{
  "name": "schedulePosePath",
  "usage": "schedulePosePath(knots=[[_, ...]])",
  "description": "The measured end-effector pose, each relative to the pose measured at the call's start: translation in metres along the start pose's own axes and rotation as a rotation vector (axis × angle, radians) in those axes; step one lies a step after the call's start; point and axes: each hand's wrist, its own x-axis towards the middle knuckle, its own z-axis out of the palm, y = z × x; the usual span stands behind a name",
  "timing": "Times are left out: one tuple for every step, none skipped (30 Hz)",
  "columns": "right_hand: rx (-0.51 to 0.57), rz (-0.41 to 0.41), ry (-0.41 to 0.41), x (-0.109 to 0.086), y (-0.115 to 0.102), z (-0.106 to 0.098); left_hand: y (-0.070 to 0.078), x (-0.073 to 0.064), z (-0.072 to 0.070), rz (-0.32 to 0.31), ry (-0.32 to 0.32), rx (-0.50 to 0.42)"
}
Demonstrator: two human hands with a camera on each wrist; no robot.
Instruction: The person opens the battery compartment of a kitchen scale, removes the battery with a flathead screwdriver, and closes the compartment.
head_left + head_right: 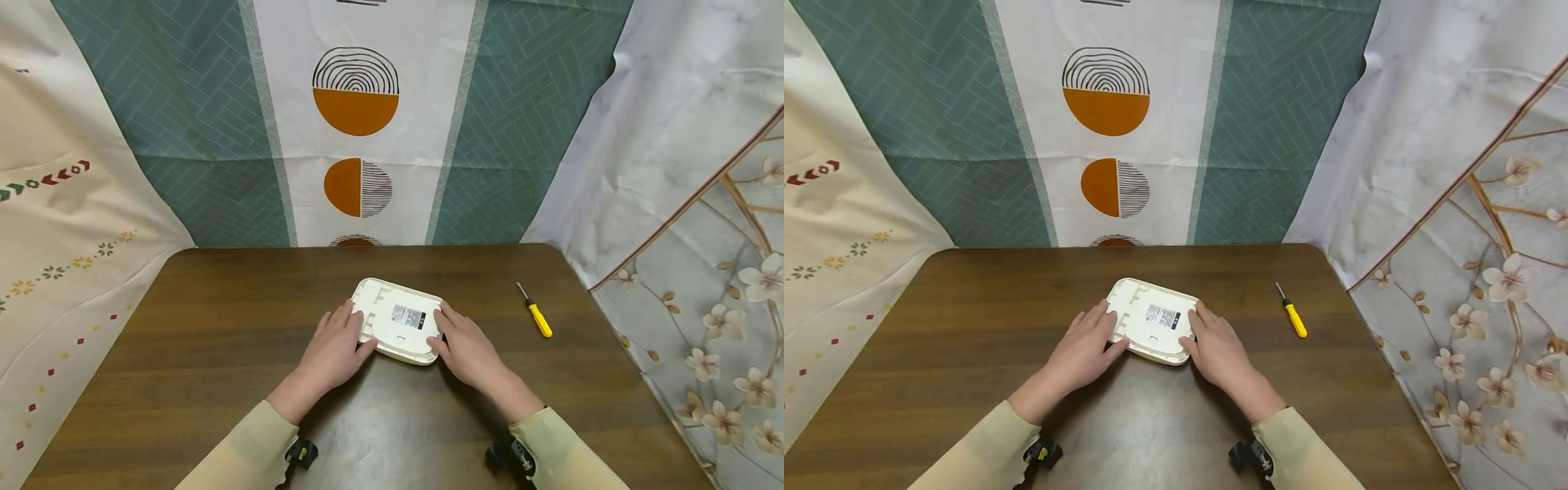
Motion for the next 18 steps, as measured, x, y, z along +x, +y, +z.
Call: schedulePosePath(knots=[[0.003, -0.004, -0.009, 0.002, 0.001, -0.001, 0.0, 0.0, 0.0, 0.002, 0.004, 0.0], [0.0, -0.011, -0.015, 0.004, 0.003, -0.001, 0.0, 0.0, 0.0, 0.004, 0.009, 0.0], [-0.004, -0.019, -0.018, 0.005, 0.005, -0.001, 0.0, 0.0, 0.0, 0.007, 0.014, 0.001], [-0.006, -0.023, -0.024, 0.007, 0.007, -0.002, 0.0, -0.001, 0.001, 0.009, 0.017, -0.002], [-0.011, -0.032, -0.026, 0.008, 0.009, -0.002, -0.001, -0.001, 0.001, 0.012, 0.021, -0.008], [-0.014, -0.041, -0.027, 0.01, 0.011, -0.002, -0.001, -0.001, 0.001, 0.014, 0.024, -0.014], [-0.014, -0.053, -0.028, 0.012, 0.013, -0.003, -0.001, -0.001, 0.002, 0.018, 0.029, -0.02], [-0.019, -0.065, -0.03, 0.013, 0.015, -0.003, -0.001, -0.001, 0.002, 0.022, 0.033, -0.027], [-0.016, -0.073, -0.036, 0.015, 0.016, -0.004, -0.001, -0.001, 0.002, 0.027, 0.039, -0.032], [-0.012, -0.082, -0.043, 0.017, 0.018, -0.005, -0.002, -0.001, 0.002, 0.033, 0.046, -0.036], [-0.006, -0.093, -0.048, 0.018, 0.02, -0.006, -0.002, -0.001, 0.002, 0.039, 0.054, -0.041], [-0.002, -0.102, -0.052, 0.02, 0.021, -0.006, -0.002, -0.001, 0.002, 0.045, 0.061, -0.043], [0.003, -0.111, -0.058, 0.022, 0.023, -0.007, -0.002, -0.001, 0.002, 0.05, 0.067, -0.046], [0.007, -0.117, -0.064, 0.024, 0.024, -0.007, -0.002, 0.0, 0.002, 0.054, 0.073, -0.051], [0.016, -0.118, -0.072, 0.025, 0.025, -0.008, -0.002, 0.0, 0.002, 0.057, 0.077, -0.055], [0.02, -0.123, -0.076, 0.026, 0.026, -0.008, -0.003, 0.0, 0.002, 0.057, 0.077, -0.06], [0.024, -0.127, -0.079, 0.028, 0.028, -0.008, -0.003, 0.0, 0.001, 0.057, 0.077, -0.066], [0.026, -0.13, -0.083, 0.029, 0.028, -0.008, -0.002, 0.0, 0.001, 0.055, 0.074, -0.071]])
